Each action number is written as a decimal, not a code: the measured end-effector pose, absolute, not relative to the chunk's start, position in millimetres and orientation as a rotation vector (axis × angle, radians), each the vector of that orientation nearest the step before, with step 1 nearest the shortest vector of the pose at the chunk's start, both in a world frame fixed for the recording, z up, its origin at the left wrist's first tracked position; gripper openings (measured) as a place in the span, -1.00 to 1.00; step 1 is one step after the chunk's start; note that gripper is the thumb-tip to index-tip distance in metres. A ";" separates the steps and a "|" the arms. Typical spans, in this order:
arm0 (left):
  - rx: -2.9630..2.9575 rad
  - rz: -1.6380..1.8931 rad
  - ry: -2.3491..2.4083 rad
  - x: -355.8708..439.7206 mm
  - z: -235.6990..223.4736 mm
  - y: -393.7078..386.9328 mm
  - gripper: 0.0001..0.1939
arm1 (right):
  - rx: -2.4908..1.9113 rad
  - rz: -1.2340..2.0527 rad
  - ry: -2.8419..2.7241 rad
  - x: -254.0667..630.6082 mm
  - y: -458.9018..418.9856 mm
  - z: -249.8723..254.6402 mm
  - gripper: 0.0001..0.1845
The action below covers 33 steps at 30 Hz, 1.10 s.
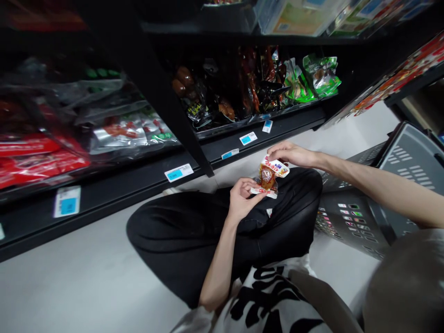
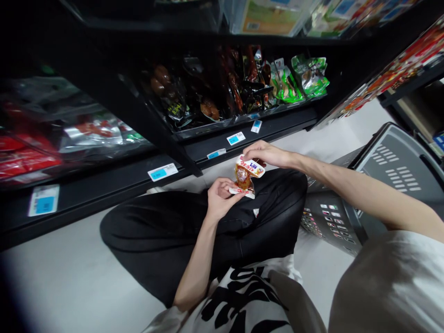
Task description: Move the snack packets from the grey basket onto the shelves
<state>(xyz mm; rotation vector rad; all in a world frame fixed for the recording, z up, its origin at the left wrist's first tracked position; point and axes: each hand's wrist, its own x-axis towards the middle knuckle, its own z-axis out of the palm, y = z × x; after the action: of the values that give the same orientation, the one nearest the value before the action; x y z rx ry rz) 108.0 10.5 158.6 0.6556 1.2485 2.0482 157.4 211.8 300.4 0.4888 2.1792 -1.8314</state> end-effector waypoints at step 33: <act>0.673 2.048 1.348 106.7 157.1 7.4 -0.53 | 0.376 -1.836 2.107 158.9 215.4 301.2 -0.56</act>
<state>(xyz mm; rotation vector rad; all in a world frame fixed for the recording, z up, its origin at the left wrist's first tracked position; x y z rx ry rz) 106.7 7.4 157.1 0.6726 1.3484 2.0478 158.9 215.4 301.2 0.3759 2.1066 -1.8365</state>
